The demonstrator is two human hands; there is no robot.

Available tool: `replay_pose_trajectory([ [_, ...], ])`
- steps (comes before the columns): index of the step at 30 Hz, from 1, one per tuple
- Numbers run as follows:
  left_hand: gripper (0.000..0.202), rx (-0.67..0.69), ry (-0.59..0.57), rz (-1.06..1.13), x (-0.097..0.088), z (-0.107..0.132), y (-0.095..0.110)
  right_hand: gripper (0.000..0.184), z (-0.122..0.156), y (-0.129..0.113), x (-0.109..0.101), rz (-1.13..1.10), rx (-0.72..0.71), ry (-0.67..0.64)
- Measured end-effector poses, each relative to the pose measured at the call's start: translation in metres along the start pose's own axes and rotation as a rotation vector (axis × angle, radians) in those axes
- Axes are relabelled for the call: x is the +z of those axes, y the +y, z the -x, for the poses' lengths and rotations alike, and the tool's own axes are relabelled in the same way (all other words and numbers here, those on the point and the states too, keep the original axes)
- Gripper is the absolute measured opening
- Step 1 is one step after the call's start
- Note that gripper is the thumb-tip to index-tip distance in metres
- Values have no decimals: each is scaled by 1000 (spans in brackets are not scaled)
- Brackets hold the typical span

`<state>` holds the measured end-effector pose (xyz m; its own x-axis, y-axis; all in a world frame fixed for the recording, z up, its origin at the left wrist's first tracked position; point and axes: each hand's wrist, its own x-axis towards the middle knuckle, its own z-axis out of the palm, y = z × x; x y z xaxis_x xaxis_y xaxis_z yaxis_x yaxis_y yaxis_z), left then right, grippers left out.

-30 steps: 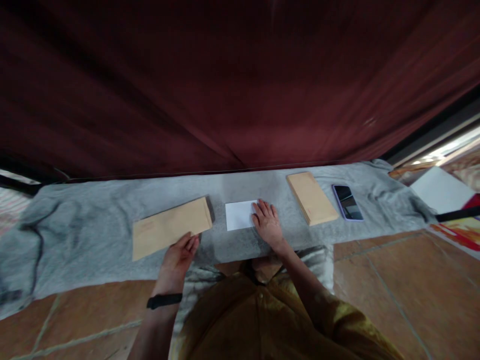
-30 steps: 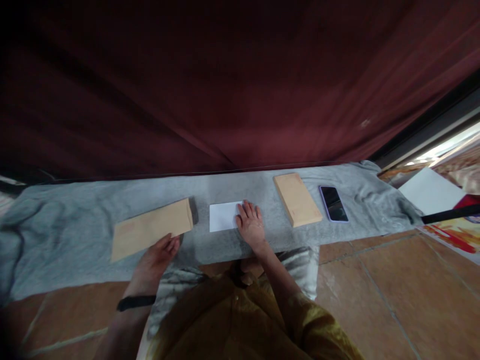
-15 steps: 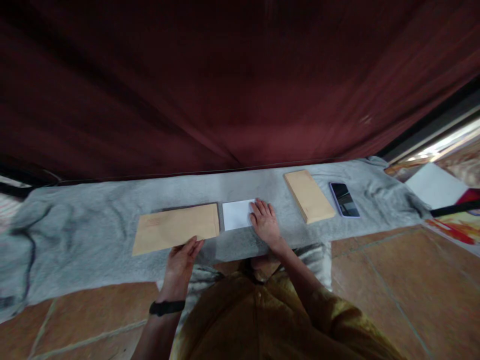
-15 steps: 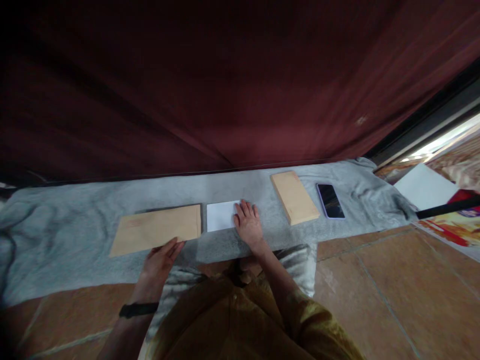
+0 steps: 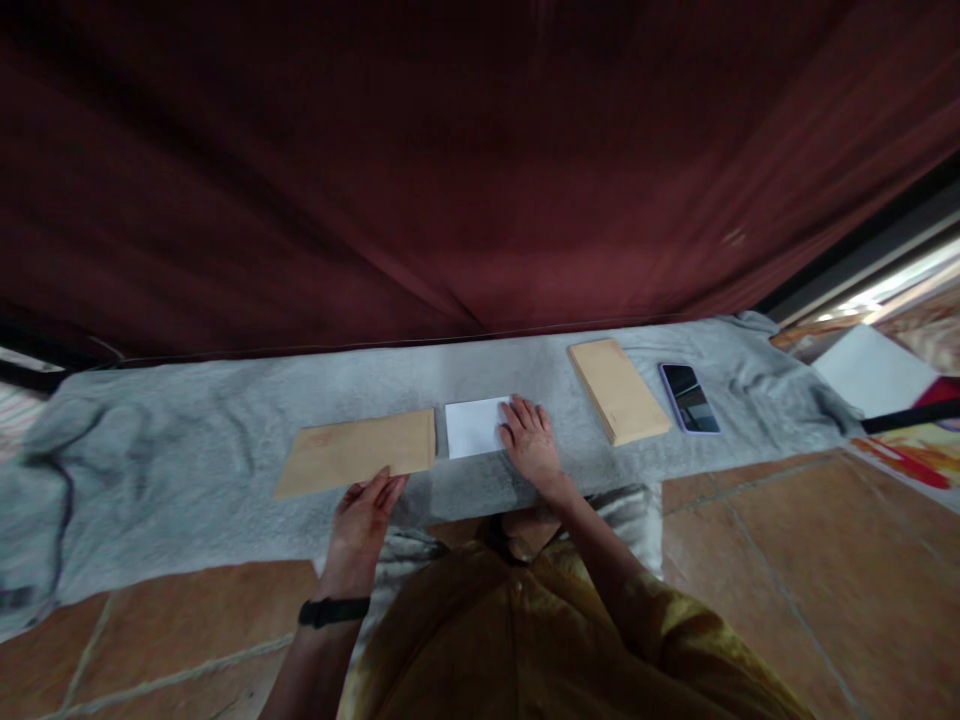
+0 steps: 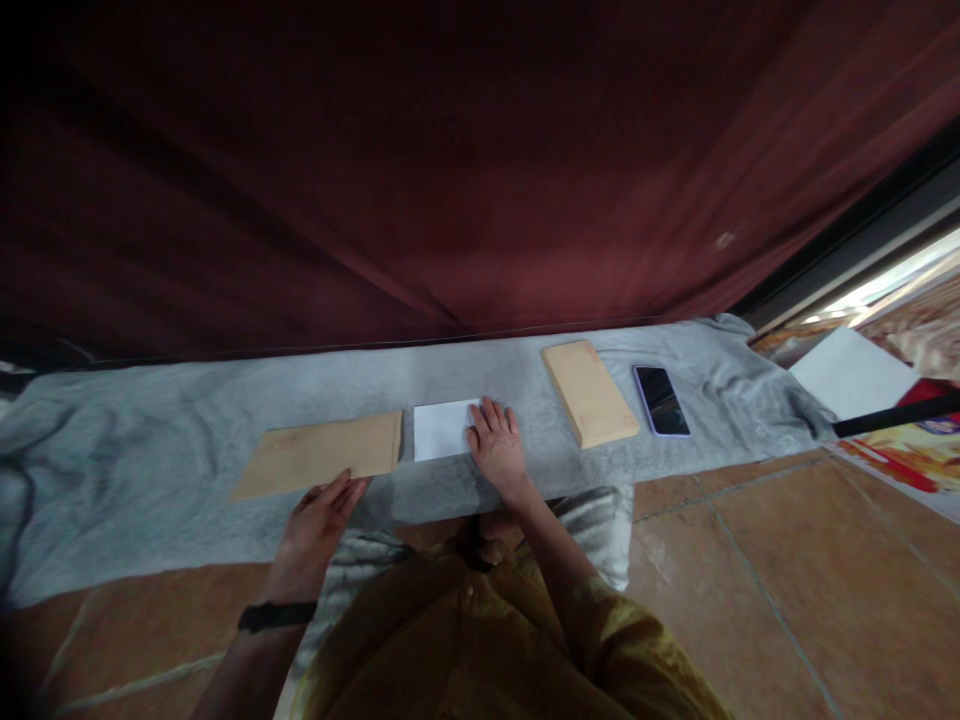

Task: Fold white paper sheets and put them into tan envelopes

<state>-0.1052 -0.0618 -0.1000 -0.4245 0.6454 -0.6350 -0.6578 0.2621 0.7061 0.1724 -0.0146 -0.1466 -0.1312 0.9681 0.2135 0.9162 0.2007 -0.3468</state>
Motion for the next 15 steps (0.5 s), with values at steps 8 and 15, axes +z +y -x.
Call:
replay_pose_trajectory([
  [8, 12, -59, -70, -184, -2, 2, 3, 48, 0, 0, 0, 14, -5, -1],
  [15, 22, 39, -176, -340, -14, 17, -16, 48, 0, 0, 1, 8, -8, 8],
])
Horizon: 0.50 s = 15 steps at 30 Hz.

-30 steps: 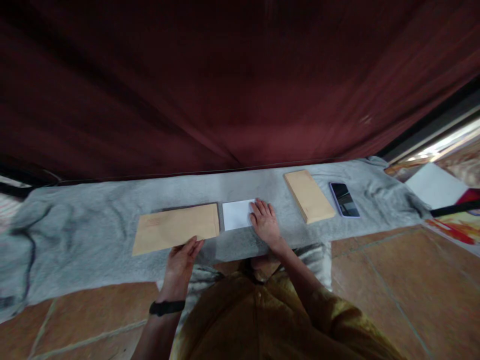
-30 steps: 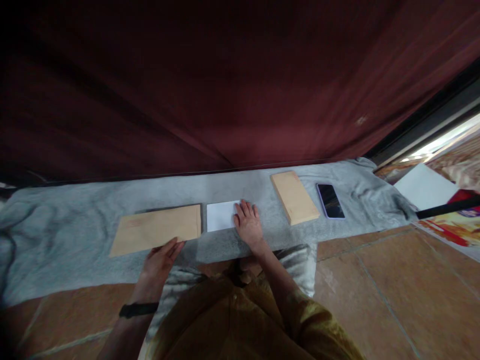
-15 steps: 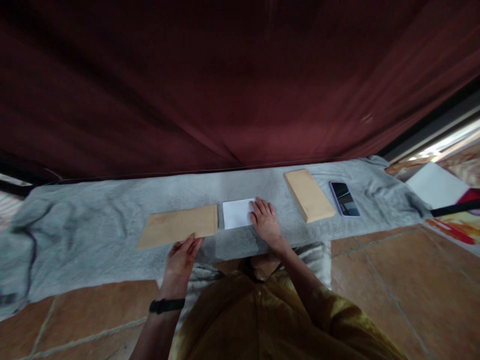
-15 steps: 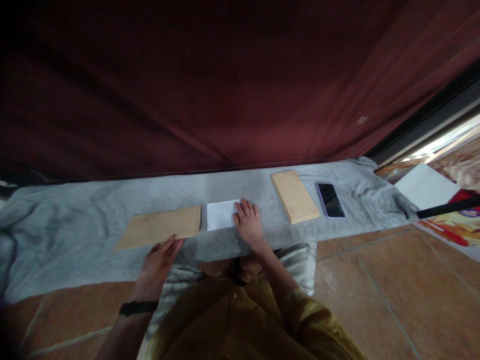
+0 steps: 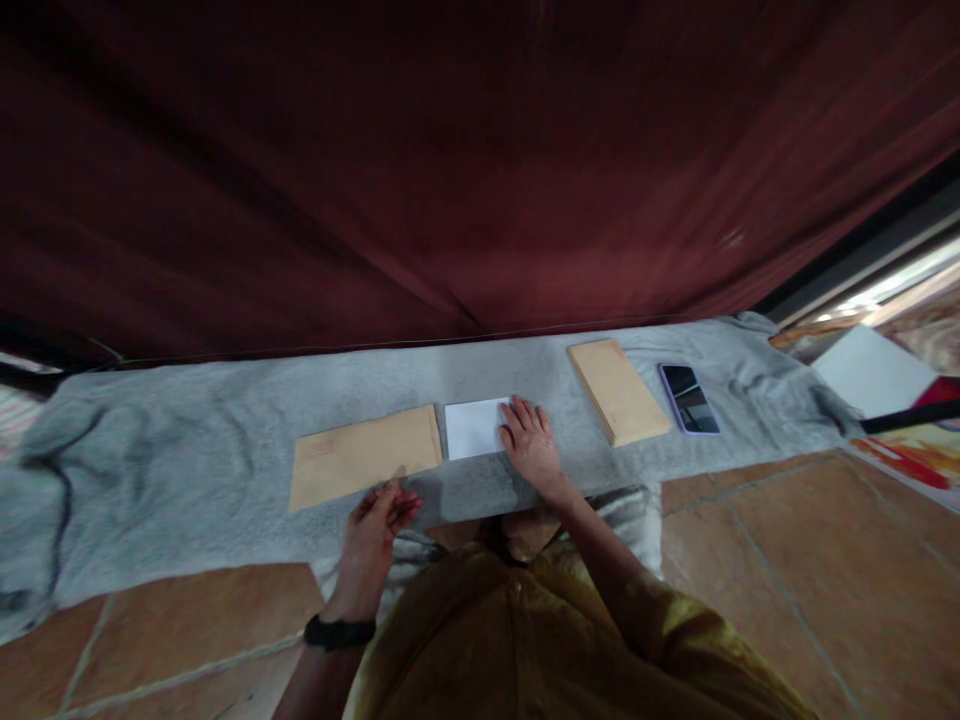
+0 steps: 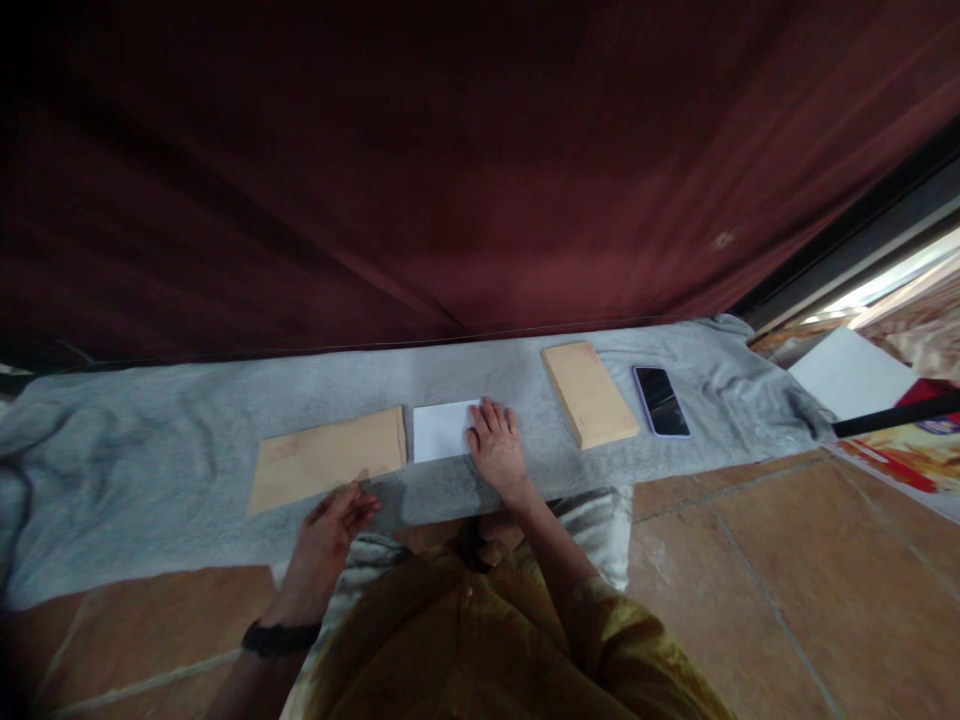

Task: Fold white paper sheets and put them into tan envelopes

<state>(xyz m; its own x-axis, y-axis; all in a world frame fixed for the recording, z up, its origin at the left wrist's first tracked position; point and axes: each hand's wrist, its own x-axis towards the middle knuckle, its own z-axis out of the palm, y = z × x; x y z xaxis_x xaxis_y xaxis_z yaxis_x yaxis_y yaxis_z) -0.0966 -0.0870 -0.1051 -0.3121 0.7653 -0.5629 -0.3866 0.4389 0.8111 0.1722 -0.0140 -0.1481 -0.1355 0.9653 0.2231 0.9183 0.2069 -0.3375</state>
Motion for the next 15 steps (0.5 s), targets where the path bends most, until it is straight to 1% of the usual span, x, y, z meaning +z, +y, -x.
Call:
replay_pose_trajectory([
  [2, 29, 152, -63, -139, 6, 6, -9, 48, 0, 0, 0, 5, -2, 2],
  [4, 29, 381, -132, -368, 15, 11, -16, 48, 0, 0, 0, 12, -1, 6],
  [7, 33, 773, -250, -759, 37, 12, -24, 48, 0, 0, 1, 15, -1, 12],
  [9, 41, 961, -330, -973, 56, 10, -29, 48, 1, 0, 1, 14, -2, 14],
  [12, 48, 1122, -388, -1235, 83, 2, -40, 48, 1, 0, 1, 15, -5, 12],
  [15, 55, 1153, -385, -1385, 100, -6, -51, 48, 1, 0, 0, 14, -5, 8],
])
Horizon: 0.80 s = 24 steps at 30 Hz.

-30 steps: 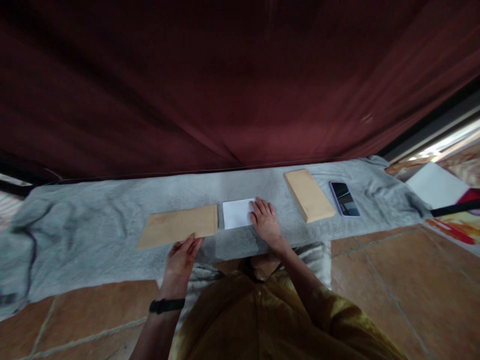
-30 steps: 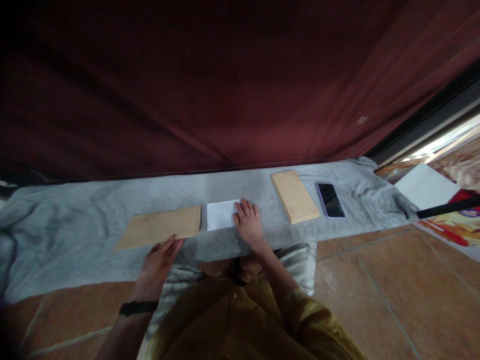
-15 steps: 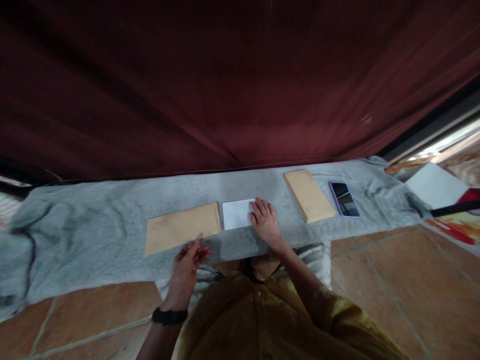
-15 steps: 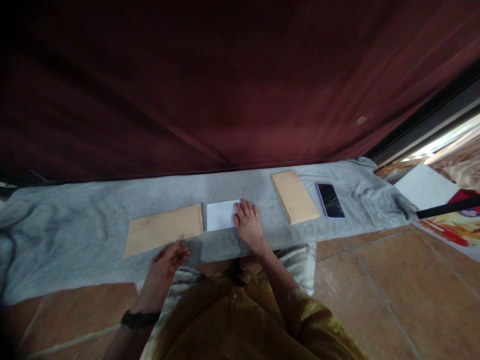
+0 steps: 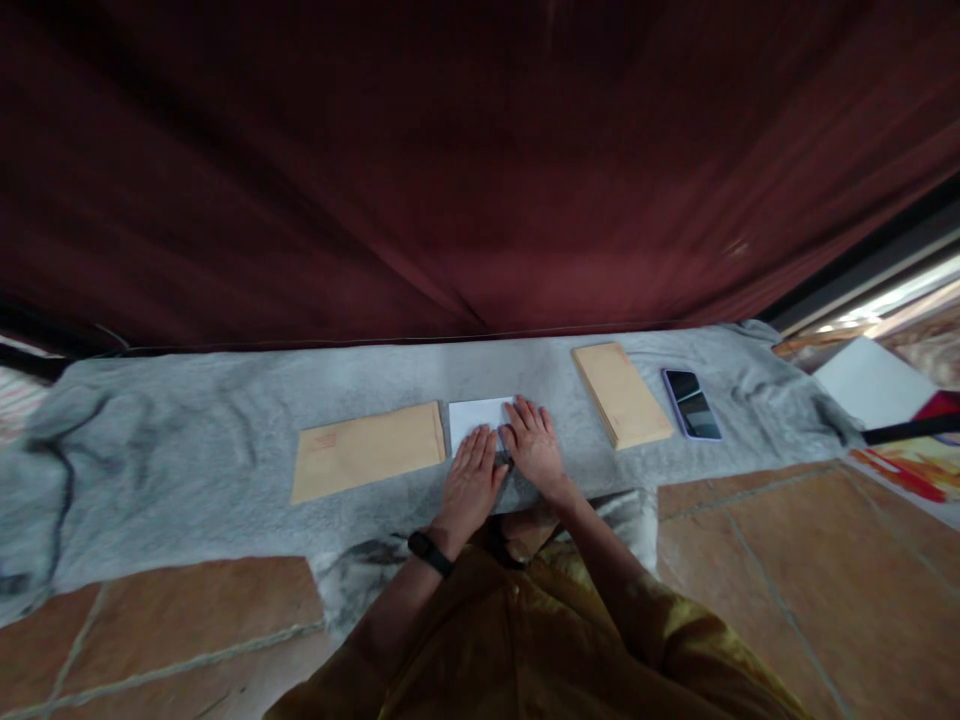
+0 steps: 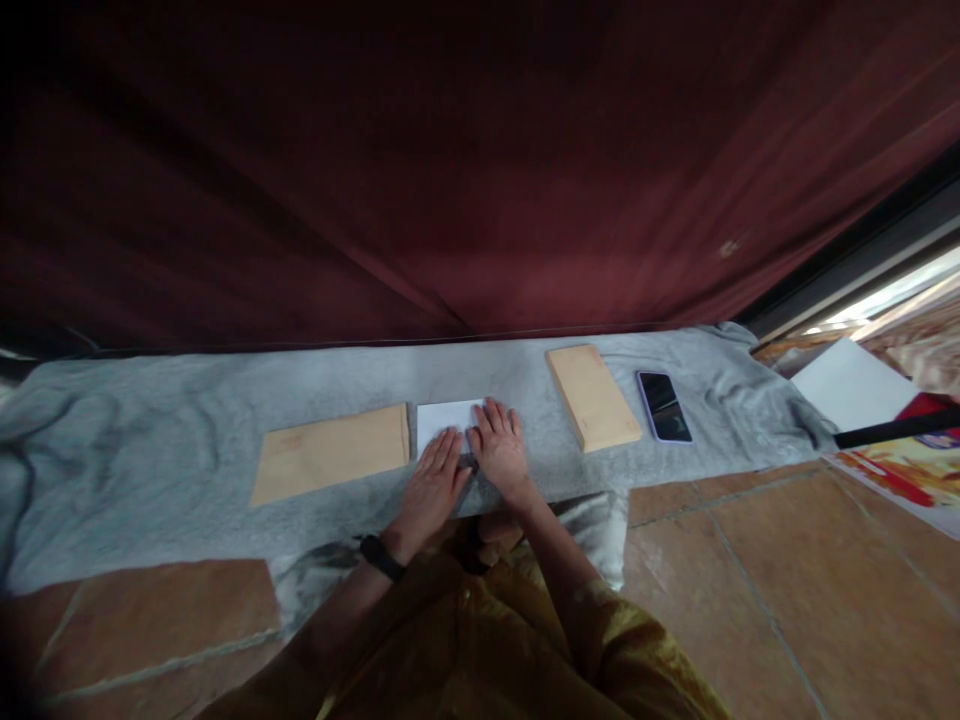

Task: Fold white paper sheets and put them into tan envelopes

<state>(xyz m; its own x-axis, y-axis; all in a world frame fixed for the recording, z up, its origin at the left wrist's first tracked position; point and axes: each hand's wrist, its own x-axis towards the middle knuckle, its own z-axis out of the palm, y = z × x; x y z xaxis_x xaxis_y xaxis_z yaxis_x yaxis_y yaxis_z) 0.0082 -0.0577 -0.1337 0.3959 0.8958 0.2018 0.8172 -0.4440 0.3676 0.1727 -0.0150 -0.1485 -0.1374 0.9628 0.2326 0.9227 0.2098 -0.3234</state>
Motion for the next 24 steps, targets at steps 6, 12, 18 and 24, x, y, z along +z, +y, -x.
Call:
replay_pose_trajectory([
  [6, 61, -22, -25, -56, 10, 2, -6, 48, -1, 0, 1, -35, 16, 10],
  [12, 65, -80, -9, -63, 4, 19, -4, 50, -8, 4, 6, -46, 46, 32],
  [18, 56, -4, -3, -56, -21, 28, -19, 50, -11, 9, 8, -82, 27, 23],
  [24, 106, -221, -29, -166, -62, 20, -98, 52, -12, 6, 4, -135, 72, 48],
])
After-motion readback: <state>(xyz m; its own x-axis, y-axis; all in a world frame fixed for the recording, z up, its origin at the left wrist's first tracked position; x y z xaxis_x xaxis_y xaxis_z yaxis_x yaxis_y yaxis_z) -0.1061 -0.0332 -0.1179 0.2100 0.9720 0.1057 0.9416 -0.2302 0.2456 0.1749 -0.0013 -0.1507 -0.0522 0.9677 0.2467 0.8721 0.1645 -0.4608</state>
